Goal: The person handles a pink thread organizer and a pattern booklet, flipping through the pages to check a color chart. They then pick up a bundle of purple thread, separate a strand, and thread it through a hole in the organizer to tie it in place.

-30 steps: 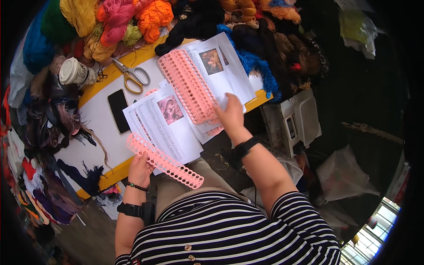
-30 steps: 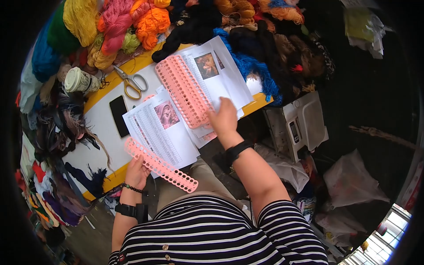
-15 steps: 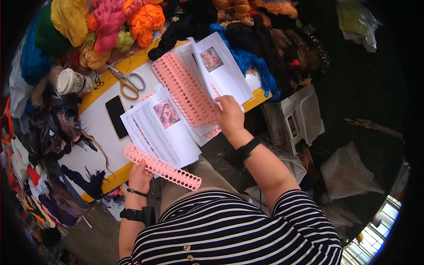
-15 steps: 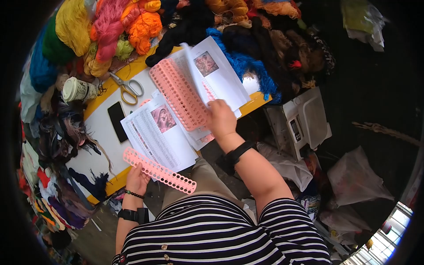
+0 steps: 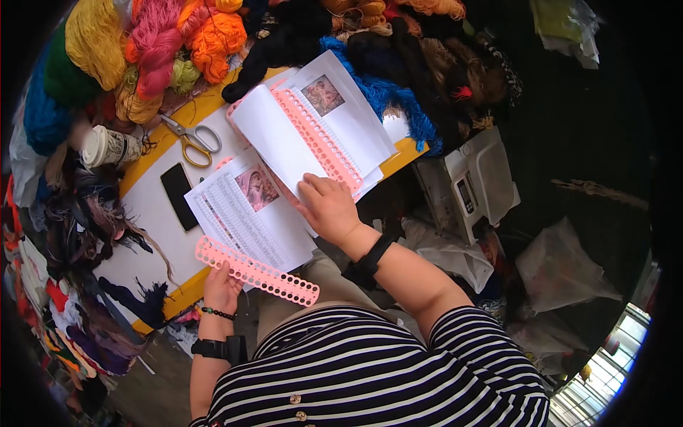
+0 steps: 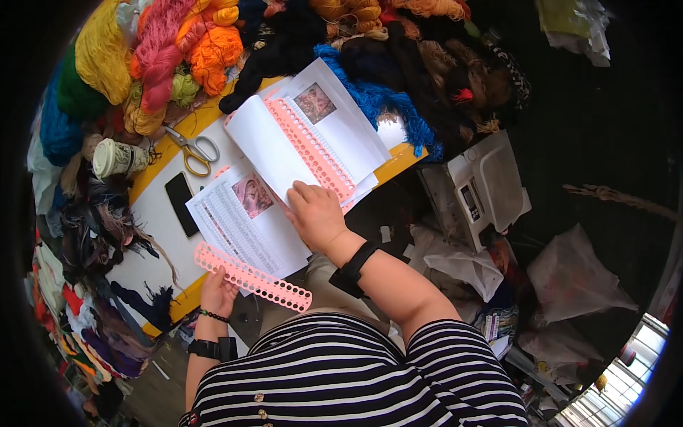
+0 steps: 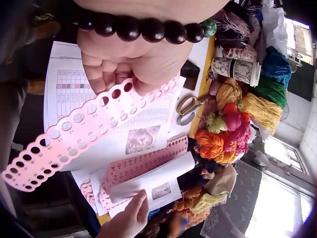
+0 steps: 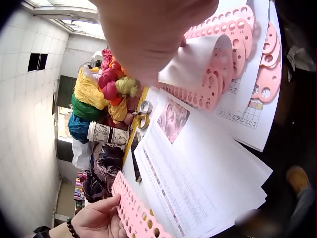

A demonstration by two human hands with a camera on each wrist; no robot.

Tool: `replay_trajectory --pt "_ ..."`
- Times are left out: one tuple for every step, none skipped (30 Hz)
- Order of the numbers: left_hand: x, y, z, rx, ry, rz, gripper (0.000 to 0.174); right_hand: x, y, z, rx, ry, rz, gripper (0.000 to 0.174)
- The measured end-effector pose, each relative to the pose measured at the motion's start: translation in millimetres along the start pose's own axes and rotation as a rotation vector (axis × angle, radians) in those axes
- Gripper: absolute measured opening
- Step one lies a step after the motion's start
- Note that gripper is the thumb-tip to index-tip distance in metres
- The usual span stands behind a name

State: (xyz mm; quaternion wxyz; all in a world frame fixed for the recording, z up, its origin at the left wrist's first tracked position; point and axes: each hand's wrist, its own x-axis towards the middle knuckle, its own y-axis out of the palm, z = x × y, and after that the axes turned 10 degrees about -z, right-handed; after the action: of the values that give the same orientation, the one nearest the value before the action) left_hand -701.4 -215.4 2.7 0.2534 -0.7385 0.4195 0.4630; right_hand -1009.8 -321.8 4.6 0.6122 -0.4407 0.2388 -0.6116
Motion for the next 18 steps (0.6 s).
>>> replay_trajectory --pt "-1 1 0 -0.002 0.003 -0.002 0.014 2 -2 -2 -0.011 0.025 -0.058 0.054" --pt "-2 2 0 -0.005 0.006 -0.003 0.014 4 -4 -6 -0.021 0.051 -0.114 0.059" --pt "-2 1 1 -0.01 0.007 -0.004 0.013 7 -4 -12 -0.064 0.161 -0.089 0.065" --pt "-1 0 2 -0.014 0.009 -0.005 0.012 11 -2 -21 -0.108 0.271 -0.062 0.071" --pt "0 0 4 -0.017 0.01 -0.003 0.011 11 -1 -27 -0.153 0.384 -0.037 0.077" --pt "1 0 4 -0.012 0.008 -0.006 0.012 10 -1 -32 -0.171 0.419 0.014 0.079" --pt "2 -1 4 -0.008 0.006 -0.007 0.012 10 -1 -36 -0.189 0.452 0.064 0.081" --pt "2 -1 5 -0.004 0.004 -0.011 0.012 10 -2 -38 -0.205 0.486 0.115 0.083" --pt "1 -1 6 -0.008 0.003 -0.018 0.012 9 -1 -38 -0.188 0.455 0.147 0.083" --pt "1 -1 7 -0.009 0.001 -0.023 0.012 7 0 -36 -0.172 0.427 0.177 0.082" --pt "1 -1 7 -0.008 0.0 -0.026 0.012 6 1 -33 -0.156 0.4 0.204 0.081" --pt "1 0 7 -0.003 0.001 -0.025 0.012 3 2 -24 -0.174 0.372 0.191 0.079" --pt "0 0 7 0.001 0.001 -0.026 0.012 -5 12 -23 -0.236 0.332 0.139 0.078" --pt "-1 1 6 0.003 0.002 -0.029 0.012 -8 18 -20 -0.297 0.29 0.089 0.078" --pt "-1 2 6 0.004 -0.004 -0.03 0.012 -11 21 -20 -0.298 0.299 0.087 0.078" --pt "-2 2 5 0.003 -0.008 -0.031 0.011 -14 23 -20 -0.297 0.306 0.085 0.079" --pt "-2 2 4 0.002 -0.013 -0.034 0.011 -13 23 -19 -0.295 0.313 0.084 0.079" --pt "-1 -1 4 0.007 -0.01 -0.029 0.013 -13 23 -19 -0.274 0.319 0.089 0.08"
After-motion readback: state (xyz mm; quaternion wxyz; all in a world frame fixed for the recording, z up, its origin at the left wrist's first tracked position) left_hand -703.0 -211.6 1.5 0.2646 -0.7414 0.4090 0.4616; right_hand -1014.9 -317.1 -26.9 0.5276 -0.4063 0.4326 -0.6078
